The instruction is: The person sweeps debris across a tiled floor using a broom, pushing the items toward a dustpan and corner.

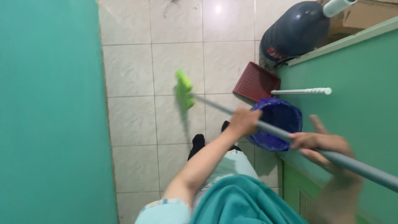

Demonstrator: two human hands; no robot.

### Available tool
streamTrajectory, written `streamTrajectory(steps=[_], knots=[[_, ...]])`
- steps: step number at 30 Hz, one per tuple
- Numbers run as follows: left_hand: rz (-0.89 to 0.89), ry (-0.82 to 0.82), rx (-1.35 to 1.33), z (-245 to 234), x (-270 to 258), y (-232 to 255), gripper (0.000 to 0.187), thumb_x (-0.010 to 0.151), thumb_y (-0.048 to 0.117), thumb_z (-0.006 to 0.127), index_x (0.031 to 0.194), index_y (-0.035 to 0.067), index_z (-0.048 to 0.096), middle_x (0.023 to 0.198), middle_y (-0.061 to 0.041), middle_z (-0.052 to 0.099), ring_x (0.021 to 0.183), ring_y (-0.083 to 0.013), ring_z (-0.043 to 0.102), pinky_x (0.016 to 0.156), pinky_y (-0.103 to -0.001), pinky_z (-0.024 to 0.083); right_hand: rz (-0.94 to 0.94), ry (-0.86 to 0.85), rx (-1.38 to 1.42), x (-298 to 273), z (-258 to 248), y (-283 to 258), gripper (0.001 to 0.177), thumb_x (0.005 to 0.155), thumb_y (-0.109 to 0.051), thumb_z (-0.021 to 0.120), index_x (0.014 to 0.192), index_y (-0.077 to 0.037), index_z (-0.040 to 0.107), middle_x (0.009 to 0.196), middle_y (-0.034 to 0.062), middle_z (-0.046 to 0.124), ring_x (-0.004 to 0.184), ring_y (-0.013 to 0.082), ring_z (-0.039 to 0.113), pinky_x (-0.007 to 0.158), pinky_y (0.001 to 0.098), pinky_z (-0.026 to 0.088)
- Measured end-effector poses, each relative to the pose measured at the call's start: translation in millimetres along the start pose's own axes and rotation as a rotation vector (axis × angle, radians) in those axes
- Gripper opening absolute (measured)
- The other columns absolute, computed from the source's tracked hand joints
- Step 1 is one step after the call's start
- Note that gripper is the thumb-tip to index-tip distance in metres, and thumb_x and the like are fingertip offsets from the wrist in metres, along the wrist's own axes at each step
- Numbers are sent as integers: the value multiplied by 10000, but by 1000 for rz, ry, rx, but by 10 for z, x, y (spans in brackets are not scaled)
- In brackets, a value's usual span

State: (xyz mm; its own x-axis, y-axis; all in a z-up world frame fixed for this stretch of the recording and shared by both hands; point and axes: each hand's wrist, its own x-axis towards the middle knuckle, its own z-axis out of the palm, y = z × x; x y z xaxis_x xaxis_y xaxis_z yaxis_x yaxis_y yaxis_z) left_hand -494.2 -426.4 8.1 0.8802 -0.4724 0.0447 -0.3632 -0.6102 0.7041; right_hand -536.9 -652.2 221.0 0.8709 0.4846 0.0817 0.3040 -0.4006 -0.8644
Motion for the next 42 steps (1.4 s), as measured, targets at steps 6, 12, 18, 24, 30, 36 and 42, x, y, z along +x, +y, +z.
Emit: streamTrajectory(steps=[6,12,18,24,30,36,42], knots=[[-529,-251,127,-8,-2086,-1284,157,742,231,724,826,113,665,783,-182,711,815,-417,692,728,-580,488,260,-296,444,139,1985,480,121,902,-123,749,1009,-75,781,1098,77,778,1168,256,733,1009,385,562],[-698,-291,374,443,-3376,-1616,143,794,172,659,930,203,691,968,-99,724,994,-334,681,798,-543,510,257,-517,369,-123,3038,348,82,932,-143,723,879,-80,718,1029,36,801,1226,239,710,1193,661,110],[-393,7,99,1085,-2334,-968,200,658,178,699,858,181,688,872,-74,700,939,-332,684,704,-538,510,300,-374,300,-521,1872,378,132,923,-265,729,1011,-167,729,1142,-45,763,1184,153,707,1068,615,456],[-195,68,-58,923,-1277,90,56,852,172,609,884,172,656,883,-95,724,900,-349,713,739,-534,523,235,-171,-242,-883,1145,-372,77,828,-122,774,888,-139,729,986,-21,806,1170,183,727,1252,686,87],[-31,67,-18,502,-1571,610,34,847,135,606,852,149,637,710,-115,705,747,-351,724,749,-522,528,53,-84,-198,-1487,966,-905,79,850,-135,768,897,-170,715,1016,-42,788,1184,167,727,1345,626,110],[-132,-42,31,383,-3162,78,171,789,156,683,939,95,628,706,-124,699,679,-387,699,628,-551,509,82,-164,154,-1744,1871,-756,85,887,-85,701,953,-77,756,1086,70,793,1212,245,718,1322,600,157],[-632,-342,213,560,-4854,-793,187,784,147,715,959,191,669,950,-107,736,994,-354,694,831,-561,503,230,-340,418,-1811,3734,-493,72,912,-139,744,906,-68,743,1047,59,791,1193,238,724,1125,567,358]])
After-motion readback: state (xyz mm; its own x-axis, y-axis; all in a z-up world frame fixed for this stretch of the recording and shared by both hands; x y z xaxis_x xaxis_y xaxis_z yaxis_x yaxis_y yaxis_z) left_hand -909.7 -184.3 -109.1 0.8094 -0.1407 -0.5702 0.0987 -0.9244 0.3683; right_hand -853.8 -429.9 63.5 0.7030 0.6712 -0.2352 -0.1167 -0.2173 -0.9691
